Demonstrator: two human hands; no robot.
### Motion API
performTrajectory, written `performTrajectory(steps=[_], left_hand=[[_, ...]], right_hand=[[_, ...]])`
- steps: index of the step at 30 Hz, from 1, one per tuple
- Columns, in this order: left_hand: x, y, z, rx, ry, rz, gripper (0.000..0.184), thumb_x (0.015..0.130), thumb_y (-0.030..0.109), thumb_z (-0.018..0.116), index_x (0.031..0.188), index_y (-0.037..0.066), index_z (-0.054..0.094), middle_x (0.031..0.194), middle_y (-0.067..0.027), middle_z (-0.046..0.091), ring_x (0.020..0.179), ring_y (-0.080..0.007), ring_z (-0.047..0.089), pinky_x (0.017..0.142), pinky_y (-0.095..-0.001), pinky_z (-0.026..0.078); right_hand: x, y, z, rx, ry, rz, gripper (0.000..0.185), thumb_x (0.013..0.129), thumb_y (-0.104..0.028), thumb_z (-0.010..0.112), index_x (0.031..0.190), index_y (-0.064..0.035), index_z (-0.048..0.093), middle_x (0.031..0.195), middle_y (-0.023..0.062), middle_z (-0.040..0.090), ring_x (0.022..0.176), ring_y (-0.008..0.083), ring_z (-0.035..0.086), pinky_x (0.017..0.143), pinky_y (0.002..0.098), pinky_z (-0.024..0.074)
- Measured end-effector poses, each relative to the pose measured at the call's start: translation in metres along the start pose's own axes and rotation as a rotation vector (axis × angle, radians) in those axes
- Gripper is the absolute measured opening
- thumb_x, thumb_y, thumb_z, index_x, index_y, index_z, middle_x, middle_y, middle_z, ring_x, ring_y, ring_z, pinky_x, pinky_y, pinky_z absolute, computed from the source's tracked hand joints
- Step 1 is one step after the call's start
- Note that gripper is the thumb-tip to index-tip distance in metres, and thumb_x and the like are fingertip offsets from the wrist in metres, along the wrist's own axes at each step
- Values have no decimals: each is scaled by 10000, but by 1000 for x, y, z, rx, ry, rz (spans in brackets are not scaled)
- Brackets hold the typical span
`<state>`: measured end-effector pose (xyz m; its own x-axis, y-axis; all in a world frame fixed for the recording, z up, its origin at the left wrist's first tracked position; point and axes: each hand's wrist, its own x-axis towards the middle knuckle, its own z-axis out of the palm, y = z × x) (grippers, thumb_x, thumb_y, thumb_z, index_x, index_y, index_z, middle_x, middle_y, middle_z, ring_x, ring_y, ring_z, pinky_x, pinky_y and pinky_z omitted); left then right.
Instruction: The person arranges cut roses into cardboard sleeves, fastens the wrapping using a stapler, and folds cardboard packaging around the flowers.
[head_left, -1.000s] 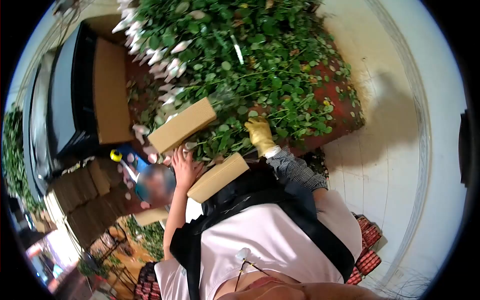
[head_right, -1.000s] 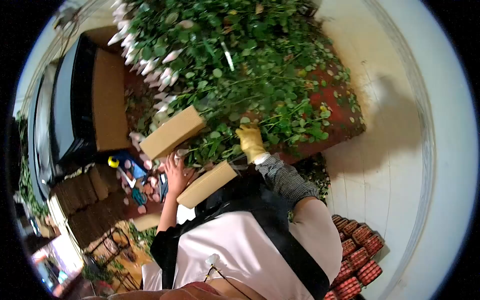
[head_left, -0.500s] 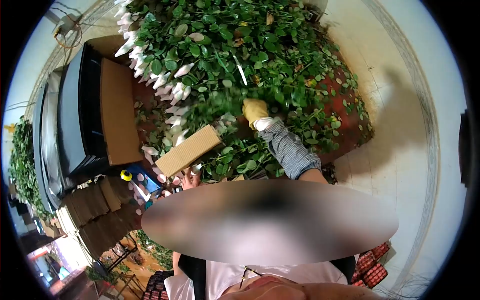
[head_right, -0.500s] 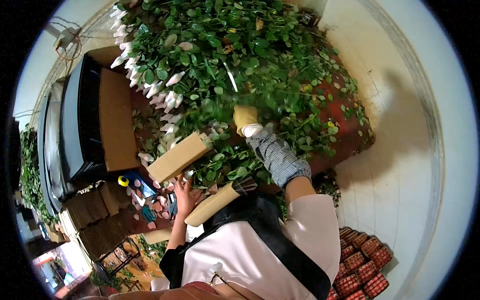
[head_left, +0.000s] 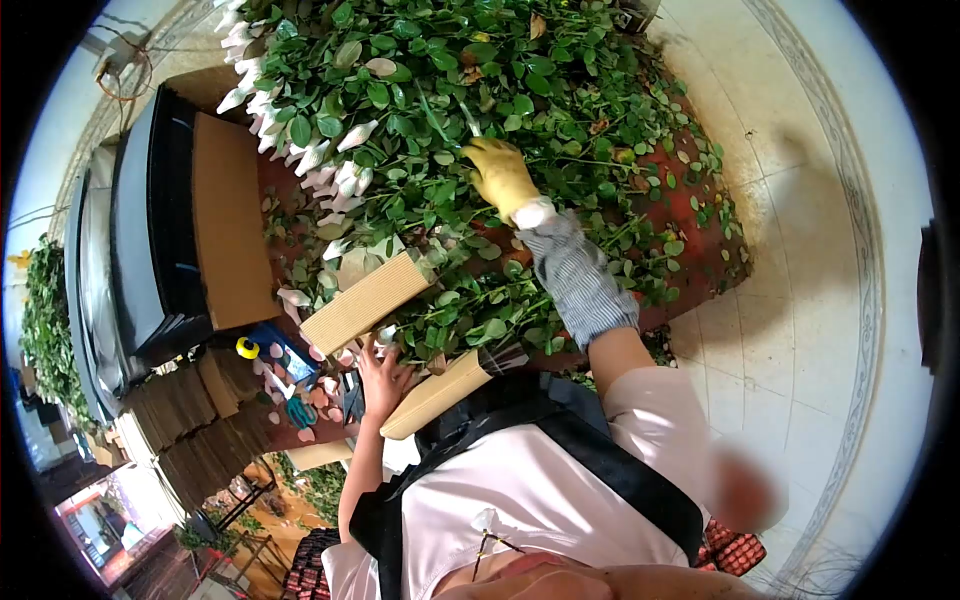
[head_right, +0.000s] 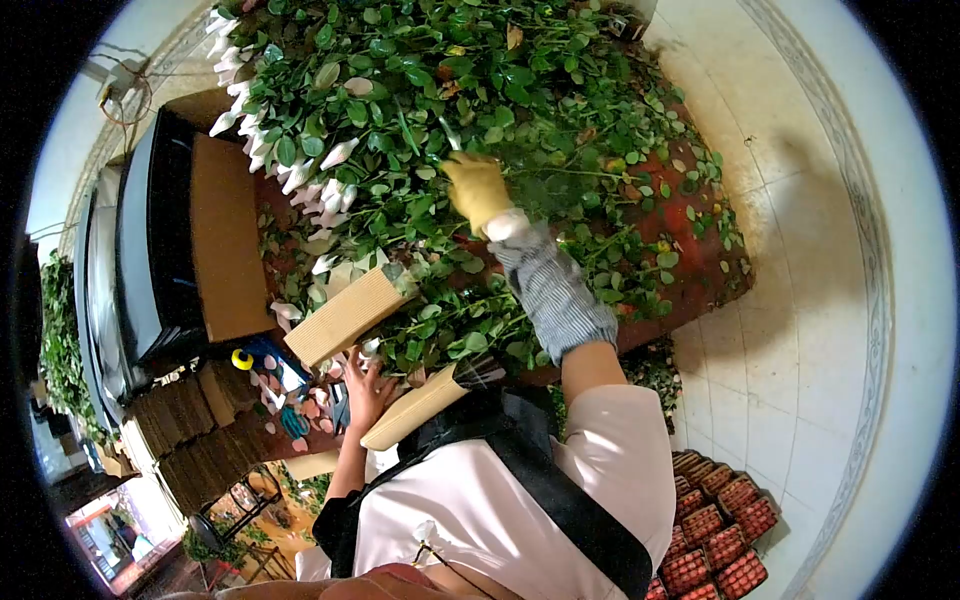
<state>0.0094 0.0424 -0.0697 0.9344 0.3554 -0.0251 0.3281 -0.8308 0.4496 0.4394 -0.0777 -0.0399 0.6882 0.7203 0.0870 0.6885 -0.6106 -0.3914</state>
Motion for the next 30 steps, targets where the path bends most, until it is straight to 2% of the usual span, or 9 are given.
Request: performTrajectory(steps=[3, 6, 7, 11, 14, 19, 21, 27, 30], left_hand=[[-4, -10, 5, -30, 18, -10, 716, 744, 219, 817, 1365, 86, 486, 1432, -245, 367, 1250, -450, 408, 1032, -522, 363], [-4, -13, 14, -142, 36, -58, 859, 704, 209, 847, 1387, -4, 372, 1424, -243, 373, 1239, -445, 421, 1025, -506, 376], [-3, -6, 6, -135, 44, -66, 769, 712, 207, 840, 1328, 5, 427, 1425, -230, 378, 1235, -443, 423, 1014, -510, 384], [-2, -11, 10, -115, 27, -85, 586, 715, 215, 827, 1203, 41, 552, 1428, -218, 386, 1245, -436, 418, 1020, -511, 377], [-1, -3, 0, -118, 70, -15, 403, 714, 202, 818, 1067, 69, 675, 1440, -215, 380, 1261, -422, 409, 1035, -504, 364], [-1, -10, 2, -95, 84, 30, 409, 709, 202, 812, 1085, 105, 683, 1441, -211, 380, 1270, -432, 403, 1043, -504, 361], [-4, -9, 4, -60, 86, 43, 415, 718, 204, 808, 1105, 111, 688, 1443, -210, 379, 1270, -433, 404, 1045, -509, 359], [-5, -10, 7, -124, 112, -6, 642, 720, 187, 812, 1301, 119, 548, 1422, -206, 389, 1246, -432, 426, 1026, -517, 378], [-6, -12, 11, -153, 117, -23, 608, 732, 203, 809, 1263, 70, 545, 1414, -194, 404, 1237, -420, 431, 1025, -509, 375]], right_hand=[[3, 34, 41, -367, -202, 48, 300, 778, -123, 715, 1074, -111, 666, 1264, 129, 636, 1221, 305, 564, 1029, 423, 444], [4, 2, -1, -52, 584, -157, 272, 729, -124, 764, 987, -95, 679, 1247, 118, 646, 1181, 313, 576, 1066, 457, 391], [4, -17, -34, -103, 638, -202, 274, 735, -104, 766, 997, -111, 684, 1235, 103, 653, 1184, 296, 579, 1087, 463, 372], [8, 3, -83, -330, 501, -266, 315, 773, -56, 731, 1074, -123, 670, 1222, 78, 658, 1179, 276, 590, 1118, 477, 350], [0, 10, -135, -194, 749, -255, 234, 798, -67, 705, 1030, -92, 690, 1215, 97, 669, 1188, 281, 591, 1123, 477, 339], [-6, -2, -159, -209, 458, -354, 253, 784, -18, 706, 1034, -43, 683, 1113, 121, 695, 1044, 299, 646, 1011, 416, 458], [-11, -16, -172, -287, 533, -401, 292, 816, -26, 679, 1105, -66, 690, 1069, 111, 705, 1008, 288, 651, 1046, 422, 444], [-18, -40, -171, 248, 687, -66, 303, 845, -3, 623, 1142, -28, 679, 905, 162, 691, 762, 260, 624, 733, 390, 490], [-8, -43, -169, 268, 822, -259, 363, 832, 9, 613, 1189, -41, 657, 964, 149, 676, 844, 267, 631, 786, 356, 504]])
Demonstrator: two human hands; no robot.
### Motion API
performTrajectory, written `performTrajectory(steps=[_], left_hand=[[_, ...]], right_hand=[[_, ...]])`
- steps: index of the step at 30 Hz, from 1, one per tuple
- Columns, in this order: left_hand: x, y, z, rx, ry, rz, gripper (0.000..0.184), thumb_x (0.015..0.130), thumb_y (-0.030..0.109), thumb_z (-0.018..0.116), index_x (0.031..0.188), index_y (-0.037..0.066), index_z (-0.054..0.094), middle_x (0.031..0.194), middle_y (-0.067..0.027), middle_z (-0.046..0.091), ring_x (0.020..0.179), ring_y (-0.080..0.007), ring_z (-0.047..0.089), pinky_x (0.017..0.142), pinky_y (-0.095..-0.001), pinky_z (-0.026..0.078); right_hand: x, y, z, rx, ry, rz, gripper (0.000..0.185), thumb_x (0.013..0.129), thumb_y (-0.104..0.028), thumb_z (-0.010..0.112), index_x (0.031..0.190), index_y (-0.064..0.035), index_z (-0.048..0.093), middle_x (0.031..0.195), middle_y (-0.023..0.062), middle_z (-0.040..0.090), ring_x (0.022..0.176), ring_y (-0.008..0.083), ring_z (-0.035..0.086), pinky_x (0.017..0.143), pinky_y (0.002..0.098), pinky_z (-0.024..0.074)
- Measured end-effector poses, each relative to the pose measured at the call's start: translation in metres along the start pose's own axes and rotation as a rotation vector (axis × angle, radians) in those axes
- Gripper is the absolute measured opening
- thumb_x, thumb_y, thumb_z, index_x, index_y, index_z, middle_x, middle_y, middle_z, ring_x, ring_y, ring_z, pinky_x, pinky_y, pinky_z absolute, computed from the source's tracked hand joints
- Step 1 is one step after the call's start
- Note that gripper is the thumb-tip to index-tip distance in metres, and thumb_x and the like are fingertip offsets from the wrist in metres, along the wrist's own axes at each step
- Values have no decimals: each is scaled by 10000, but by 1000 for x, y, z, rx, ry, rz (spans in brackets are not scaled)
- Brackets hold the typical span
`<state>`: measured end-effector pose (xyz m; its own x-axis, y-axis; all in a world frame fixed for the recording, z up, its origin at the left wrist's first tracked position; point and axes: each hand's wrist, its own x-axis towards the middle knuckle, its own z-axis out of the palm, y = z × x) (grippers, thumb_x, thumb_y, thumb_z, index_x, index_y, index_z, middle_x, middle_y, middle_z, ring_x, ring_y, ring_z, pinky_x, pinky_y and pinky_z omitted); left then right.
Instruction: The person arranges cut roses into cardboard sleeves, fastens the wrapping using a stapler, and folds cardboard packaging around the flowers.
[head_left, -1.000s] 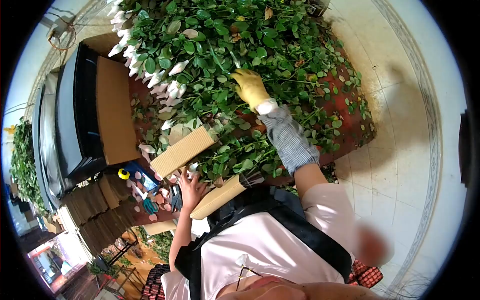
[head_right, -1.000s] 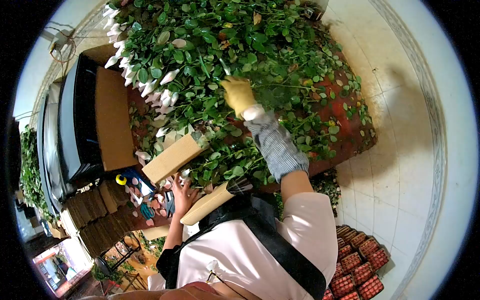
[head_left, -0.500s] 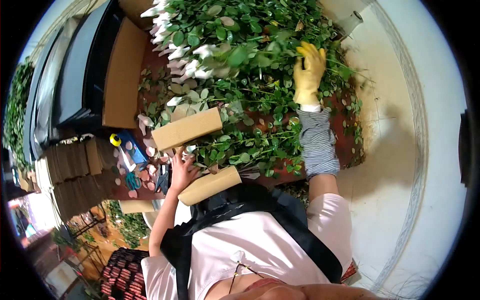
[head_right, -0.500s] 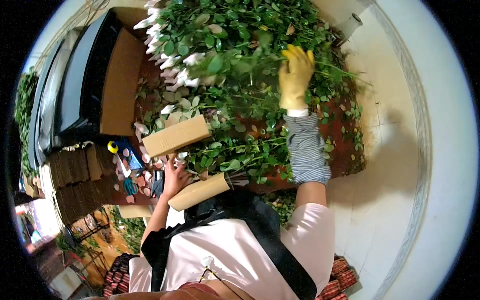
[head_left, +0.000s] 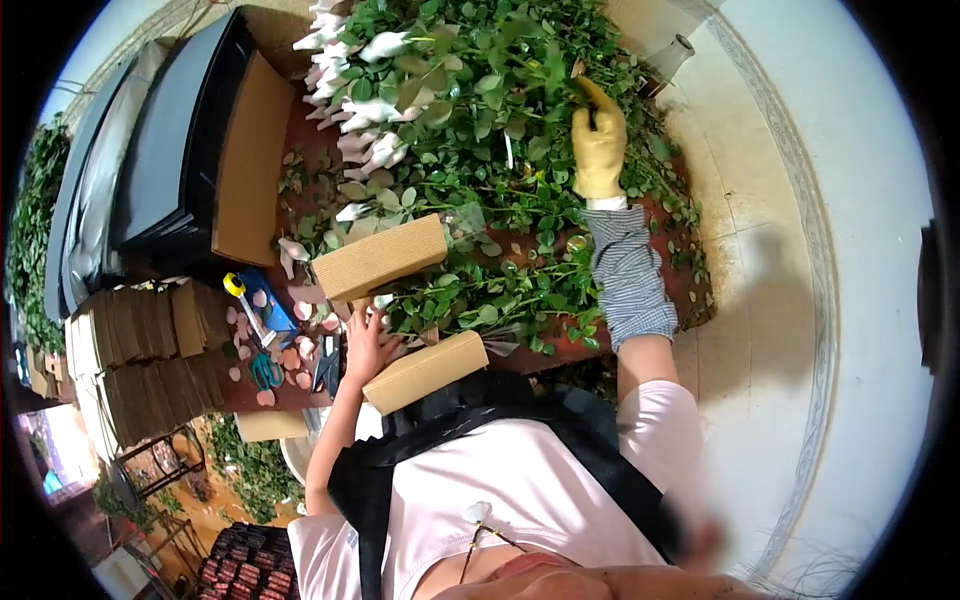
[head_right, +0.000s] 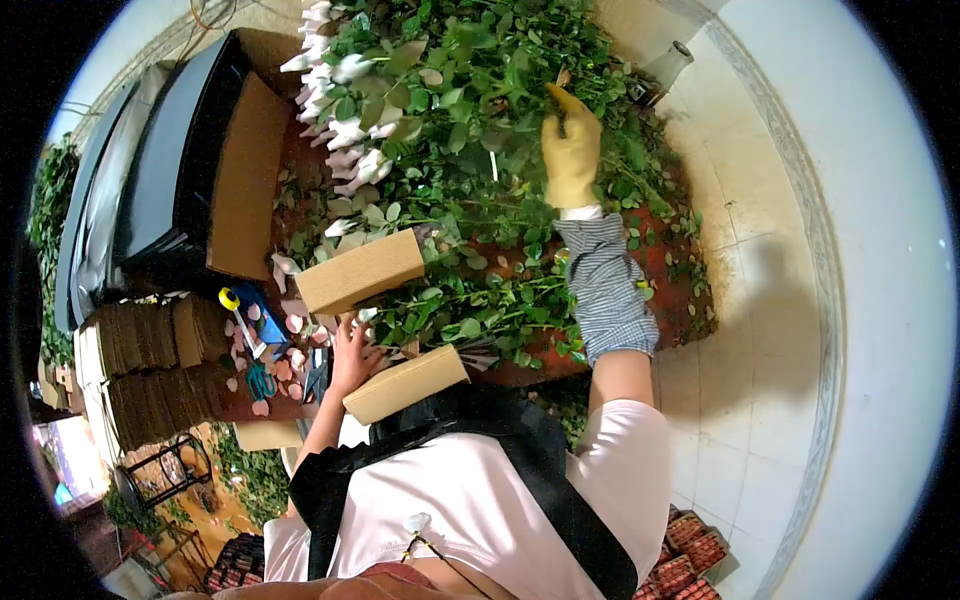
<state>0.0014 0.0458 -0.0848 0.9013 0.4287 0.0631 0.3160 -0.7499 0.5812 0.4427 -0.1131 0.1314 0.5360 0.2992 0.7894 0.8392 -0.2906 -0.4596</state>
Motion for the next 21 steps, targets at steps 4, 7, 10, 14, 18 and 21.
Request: performTrajectory(steps=[4, 7, 10, 14, 18, 21], left_hand=[[1, 2, -4, 8, -12, 20, 579, 743, 231, 800, 1247, 69, 563, 1419, -203, 397, 1238, -428, 427, 1026, -510, 379], [-1, -2, -2, 34, -31, 73, 474, 724, 174, 812, 1149, 70, 630, 1443, -234, 369, 1257, -445, 420, 1029, -520, 392], [1, -2, 0, 20, -40, 62, 376, 738, 161, 807, 1082, 76, 683, 1454, -242, 355, 1280, -453, 404, 1033, -524, 388], [1, -3, 0, 54, -44, 118, 339, 733, 173, 795, 1039, 63, 702, 1478, -238, 336, 1285, -434, 397, 1036, -514, 377], [-1, 1, -1, 65, -61, 81, 333, 748, 183, 787, 1061, 89, 723, 1480, -249, 322, 1295, -442, 393, 1046, -509, 372], [1, 3, 0, 51, -42, 109, 326, 746, 187, 788, 1051, 91, 725, 1475, -250, 323, 1299, -442, 392, 1048, -508, 372]], right_hand=[[-21, 14, 38, -405, -332, -112, 405, 733, 50, 686, 1110, -98, 666, 824, 111, 662, 756, 271, 653, 765, 408, 555], [-47, 11, 71, -292, -283, -64, 280, 789, 14, 669, 1026, -128, 706, 644, 70, 625, 595, 224, 612, 957, 439, 512], [-67, -2, 90, -323, -194, -9, 226, 808, -11, 667, 993, -131, 715, 602, 45, 600, 563, 217, 582, 896, 409, 523], [-145, 1, 126, 15, -323, 59, 253, 809, -26, 693, 1045, -115, 676, 685, 32, 607, 628, 196, 578, 755, 407, 501], [-182, -30, 99, -170, -764, 107, 262, 863, -40, 625, 1109, -126, 650, 824, 37, 646, 848, 194, 629, 971, 395, 447], [-206, -2, 102, -824, -1058, 198, 606, 912, -139, 567, 1479, -138, 354, 1469, 136, 426, 1337, 233, 431, 1171, 439, 271]])
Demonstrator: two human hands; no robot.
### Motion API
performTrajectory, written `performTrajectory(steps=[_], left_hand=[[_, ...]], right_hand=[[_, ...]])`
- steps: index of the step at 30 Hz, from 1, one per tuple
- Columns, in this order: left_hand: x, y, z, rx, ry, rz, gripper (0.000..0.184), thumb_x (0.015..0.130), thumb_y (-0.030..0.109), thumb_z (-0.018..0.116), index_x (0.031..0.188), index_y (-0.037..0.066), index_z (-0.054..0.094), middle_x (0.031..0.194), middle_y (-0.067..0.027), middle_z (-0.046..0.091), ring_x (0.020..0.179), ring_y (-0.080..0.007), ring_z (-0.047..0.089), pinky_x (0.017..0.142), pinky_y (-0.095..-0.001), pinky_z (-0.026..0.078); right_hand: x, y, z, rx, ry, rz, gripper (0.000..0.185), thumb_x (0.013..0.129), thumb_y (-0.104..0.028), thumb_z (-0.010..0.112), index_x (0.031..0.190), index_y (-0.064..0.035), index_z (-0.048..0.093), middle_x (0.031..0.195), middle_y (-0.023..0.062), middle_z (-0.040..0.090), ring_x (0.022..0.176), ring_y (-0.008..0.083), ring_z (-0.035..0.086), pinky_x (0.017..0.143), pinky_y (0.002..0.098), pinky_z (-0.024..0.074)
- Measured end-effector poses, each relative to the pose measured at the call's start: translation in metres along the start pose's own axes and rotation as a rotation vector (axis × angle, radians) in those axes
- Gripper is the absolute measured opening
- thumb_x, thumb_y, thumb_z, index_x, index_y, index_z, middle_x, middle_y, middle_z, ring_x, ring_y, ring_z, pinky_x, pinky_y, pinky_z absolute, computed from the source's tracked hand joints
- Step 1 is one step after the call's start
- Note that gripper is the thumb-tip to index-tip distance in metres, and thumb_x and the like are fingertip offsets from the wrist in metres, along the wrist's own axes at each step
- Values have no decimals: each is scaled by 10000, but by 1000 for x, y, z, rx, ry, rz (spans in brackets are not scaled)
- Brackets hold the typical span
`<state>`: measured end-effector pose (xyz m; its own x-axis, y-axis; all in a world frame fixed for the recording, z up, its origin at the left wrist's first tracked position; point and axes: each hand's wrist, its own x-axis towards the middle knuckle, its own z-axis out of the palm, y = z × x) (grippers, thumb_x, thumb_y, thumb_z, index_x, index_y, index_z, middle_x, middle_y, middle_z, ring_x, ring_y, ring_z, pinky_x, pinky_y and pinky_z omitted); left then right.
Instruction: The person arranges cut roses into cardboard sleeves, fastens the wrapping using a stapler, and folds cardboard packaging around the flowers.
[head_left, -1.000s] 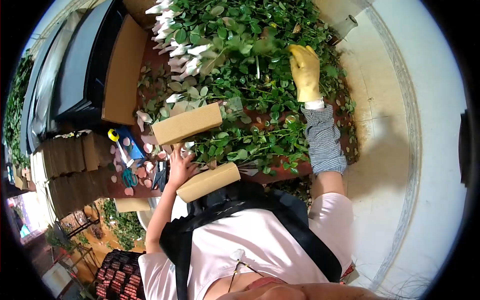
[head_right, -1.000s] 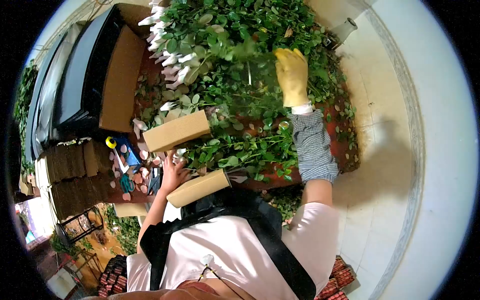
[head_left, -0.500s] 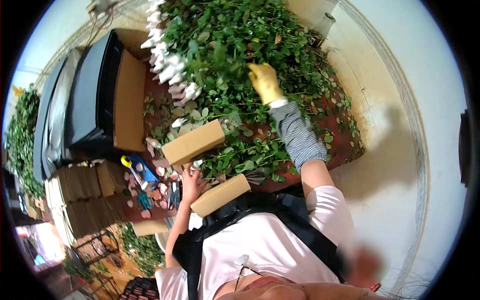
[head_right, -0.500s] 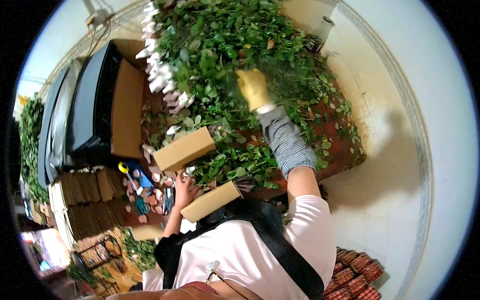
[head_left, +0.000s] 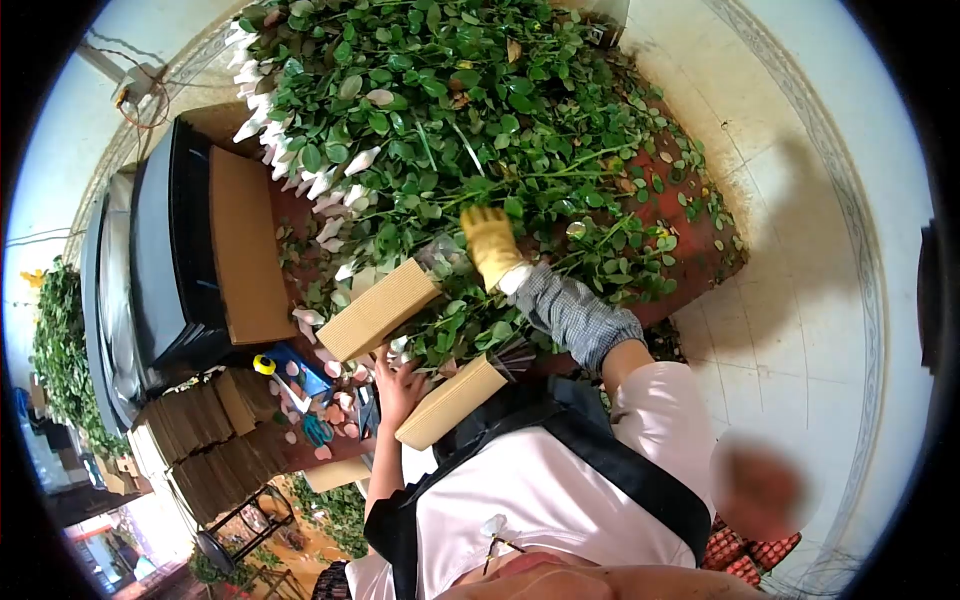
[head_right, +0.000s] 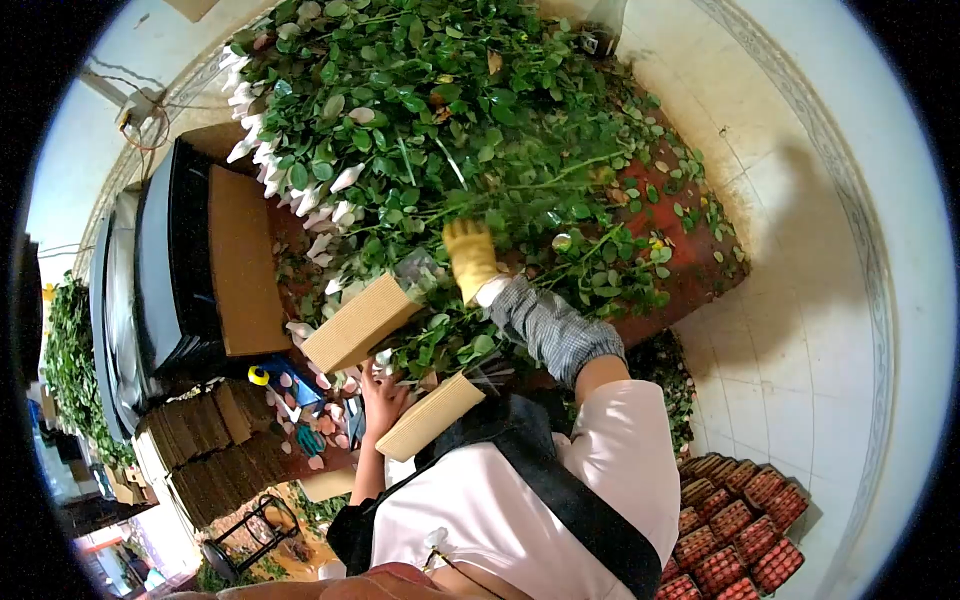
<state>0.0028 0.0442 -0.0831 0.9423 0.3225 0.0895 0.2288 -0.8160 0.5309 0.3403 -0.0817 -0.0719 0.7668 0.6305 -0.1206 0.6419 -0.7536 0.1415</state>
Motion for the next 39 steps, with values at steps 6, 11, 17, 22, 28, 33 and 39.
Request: performTrajectory(steps=[6, 11, 17, 22, 28, 33, 39], left_hand=[[0, -2, 3, 14, -14, -32, 327, 735, 175, 784, 1039, 75, 718, 1462, -258, 330, 1301, -449, 389, 1042, -514, 379], [2, 0, -2, 15, -95, -61, 380, 733, 126, 770, 1100, 60, 692, 1510, -270, 272, 1369, -468, 317, 1099, -518, 344], [4, 5, -1, 57, -57, -45, 361, 731, 170, 776, 1069, 70, 697, 1456, -279, 326, 1303, -462, 379, 1055, -522, 372], [-1, -4, 1, 58, -54, -36, 421, 728, 188, 788, 1125, 87, 688, 1457, -269, 330, 1278, -462, 393, 1051, -520, 382], [-2, -8, 5, -121, 53, -142, 805, 697, 129, 822, 1392, 37, 426, 1442, -256, 358, 1314, -464, 377, 1084, -497, 365], [-4, -19, 14, -130, 112, -135, 767, 672, 220, 855, 1327, 48, 493, 1384, -250, 415, 1257, -445, 427, 1057, -485, 389], [-6, -16, 4, -64, 94, -141, 623, 638, 245, 835, 1199, 100, 606, 1197, -177, 515, 1126, -394, 494, 962, -484, 432]], right_hand=[[52, 67, -12, 306, 440, 136, 346, 808, -133, 665, 1148, -75, 651, 1128, 126, 674, 1056, 309, 624, 956, 419, 453], [93, 91, -78, 674, 455, -215, 318, 768, -144, 743, 1074, -81, 683, 965, 102, 708, 922, 304, 658, 853, 419, 517], [104, 97, -122, 442, 720, -199, 183, 798, -92, 663, 966, -140, 717, 875, 50, 706, 895, 246, 658, 966, 407, 456], [68, 100, -176, 238, 952, -102, 178, 845, -110, 625, 996, -138, 715, 997, 45, 717, 971, 219, 667, 944, 385, 475], [-5, 155, -211, 576, 759, -384, 301, 865, -18, 611, 1155, -57, 680, 1044, 142, 700, 964, 319, 655, 829, 377, 517], [-78, 166, -171, 659, 16, -83, 289, 883, -73, 661, 1171, -52, 674, 1061, 152, 699, 984, 224, 663, 829, 341, 521], [-138, 111, -30, 588, -99, -182, 237, 915, -127, 644, 1132, -51, 701, 1127, 165, 697, 1018, 261, 687, 878, 338, 544]])
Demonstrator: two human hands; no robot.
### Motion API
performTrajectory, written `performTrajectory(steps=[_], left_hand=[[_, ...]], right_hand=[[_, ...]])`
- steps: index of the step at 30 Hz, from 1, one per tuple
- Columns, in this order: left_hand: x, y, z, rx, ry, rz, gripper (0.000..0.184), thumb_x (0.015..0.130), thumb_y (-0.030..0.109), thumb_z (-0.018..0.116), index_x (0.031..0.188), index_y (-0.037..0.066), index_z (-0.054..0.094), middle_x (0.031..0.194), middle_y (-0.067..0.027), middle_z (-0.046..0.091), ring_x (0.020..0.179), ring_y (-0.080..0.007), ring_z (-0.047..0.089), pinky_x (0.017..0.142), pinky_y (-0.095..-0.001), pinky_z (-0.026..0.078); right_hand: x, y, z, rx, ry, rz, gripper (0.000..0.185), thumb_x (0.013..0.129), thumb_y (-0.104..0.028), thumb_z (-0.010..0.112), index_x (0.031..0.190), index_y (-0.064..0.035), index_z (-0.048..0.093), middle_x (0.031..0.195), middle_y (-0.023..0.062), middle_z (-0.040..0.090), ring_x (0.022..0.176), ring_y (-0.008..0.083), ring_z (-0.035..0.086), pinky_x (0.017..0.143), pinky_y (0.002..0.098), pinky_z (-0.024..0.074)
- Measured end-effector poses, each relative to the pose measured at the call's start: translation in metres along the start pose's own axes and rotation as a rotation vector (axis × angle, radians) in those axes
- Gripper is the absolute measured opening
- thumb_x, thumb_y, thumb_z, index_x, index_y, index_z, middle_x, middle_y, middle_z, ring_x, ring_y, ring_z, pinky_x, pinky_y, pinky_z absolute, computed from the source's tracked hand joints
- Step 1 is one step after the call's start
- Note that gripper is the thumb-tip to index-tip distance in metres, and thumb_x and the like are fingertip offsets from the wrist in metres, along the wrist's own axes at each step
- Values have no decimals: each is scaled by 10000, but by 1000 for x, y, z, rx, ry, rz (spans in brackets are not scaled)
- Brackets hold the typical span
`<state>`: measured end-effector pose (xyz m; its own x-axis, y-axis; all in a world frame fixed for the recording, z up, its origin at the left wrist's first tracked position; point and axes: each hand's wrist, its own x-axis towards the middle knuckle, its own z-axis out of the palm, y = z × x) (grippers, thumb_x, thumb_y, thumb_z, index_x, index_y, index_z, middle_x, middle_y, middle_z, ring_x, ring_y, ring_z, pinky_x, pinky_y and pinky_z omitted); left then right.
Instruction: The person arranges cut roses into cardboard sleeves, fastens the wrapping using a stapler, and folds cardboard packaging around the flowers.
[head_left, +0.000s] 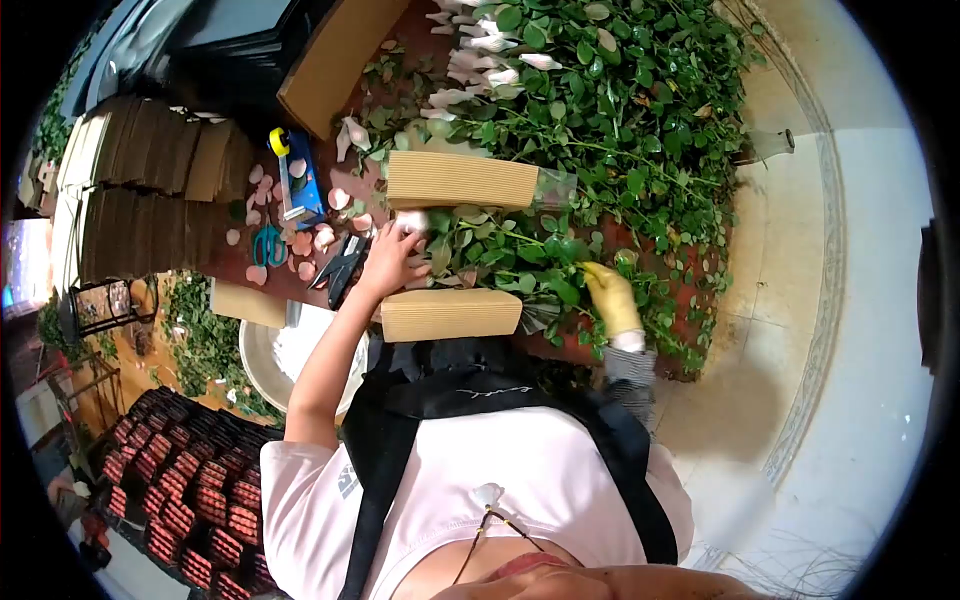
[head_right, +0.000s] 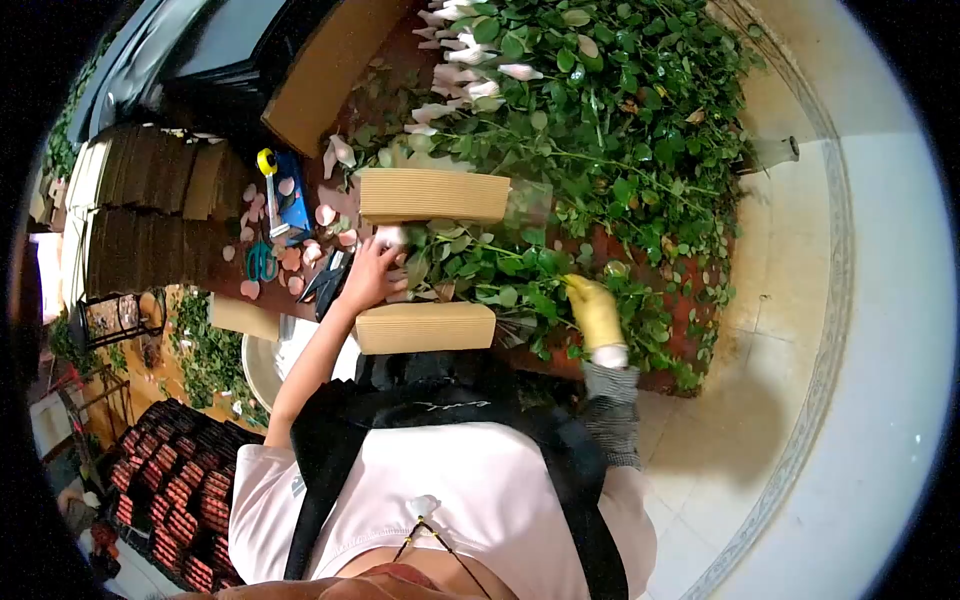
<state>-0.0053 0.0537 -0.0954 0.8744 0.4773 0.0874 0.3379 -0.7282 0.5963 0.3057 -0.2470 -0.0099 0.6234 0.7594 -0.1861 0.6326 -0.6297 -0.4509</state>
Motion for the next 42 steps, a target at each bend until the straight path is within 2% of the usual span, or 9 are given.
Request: performTrajectory(steps=[8, 12, 19, 21, 30, 34, 38, 41, 42], left_hand=[[6, 12, -12, 111, -40, -23, 581, 657, 357, 831, 1146, 120, 623, 1125, -192, 498, 1100, -376, 476, 946, -480, 414], [3, 7, -11, 156, -13, 28, 581, 654, 345, 827, 1142, 110, 615, 1167, -204, 481, 1113, -392, 462, 946, -493, 403], [24, -2, 1, 160, -121, 142, 578, 640, 364, 795, 1118, 79, 638, 1243, -165, 508, 1233, -384, 427, 1038, -557, 318], [31, 3, -1, 168, -146, 178, 615, 626, 374, 810, 1133, 76, 631, 1239, -161, 512, 1244, -378, 419, 1055, -557, 302], [-21, -10, -28, 32, 42, -36, 583, 773, 263, 761, 1286, 77, 559, 1283, -176, 513, 1207, -388, 477, 1023, -505, 375], [-58, -29, -42, -159, 102, -354, 336, 895, 126, 651, 1197, -8, 587, 1100, -211, 619, 985, -379, 598, 849, -422, 491], [-44, -8, -34, -376, 23, -519, 238, 981, 179, 545, 1043, -22, 656, 870, -185, 698, 811, -344, 683, 724, -396, 523], [-43, -28, 7, -467, -135, -554, 254, 973, 196, 536, 998, -15, 676, 808, -191, 694, 780, -357, 684, 692, -403, 528], [-38, -18, -1, -866, -236, -644, 297, 1001, 184, 506, 1010, -83, 633, 914, -202, 710, 827, -264, 697, 740, -356, 531]], right_hand=[[26, -32, 40, -338, 599, -267, 197, 817, -25, 580, 954, -42, 720, 915, 151, 708, 871, 359, 652, 743, 429, 521], [35, 33, 123, -296, 527, 52, 111, 716, -112, 624, 757, -44, 702, 763, 167, 675, 752, 366, 642, 689, 433, 507], [37, 55, 125, 29, 395, 209, 469, 796, 22, 567, 1234, -124, 651, 1146, 179, 671, 1012, 363, 630, 915, 408, 488], [33, 33, 96, 513, 276, 301, 364, 896, -88, 571, 1252, -38, 628, 1214, 207, 650, 1078, 317, 633, 950, 345, 468], [32, 45, 58, 362, 397, 368, 360, 955, -115, 581, 1309, -48, 581, 1292, 138, 627, 1169, 241, 592, 995, 341, 460], [19, -110, -12, 415, -124, 140, 430, 966, -51, 525, 1393, -109, 522, 1398, 105, 554, 1297, 225, 510, 1078, 336, 409], [43, -235, 15, 596, -514, -660, 473, 884, -34, 603, 1350, -101, 558, 1399, 122, 551, 1288, 298, 526, 1092, 400, 415], [73, -217, 93, 117, -547, -881, 268, 908, -147, 604, 1161, -84, 665, 944, 113, 717, 844, 311, 674, 742, 421, 539], [80, -217, 115, -489, -751, -765, 182, 851, -161, 666, 1012, -93, 716, 945, 99, 734, 863, 259, 706, 681, 398, 542]])
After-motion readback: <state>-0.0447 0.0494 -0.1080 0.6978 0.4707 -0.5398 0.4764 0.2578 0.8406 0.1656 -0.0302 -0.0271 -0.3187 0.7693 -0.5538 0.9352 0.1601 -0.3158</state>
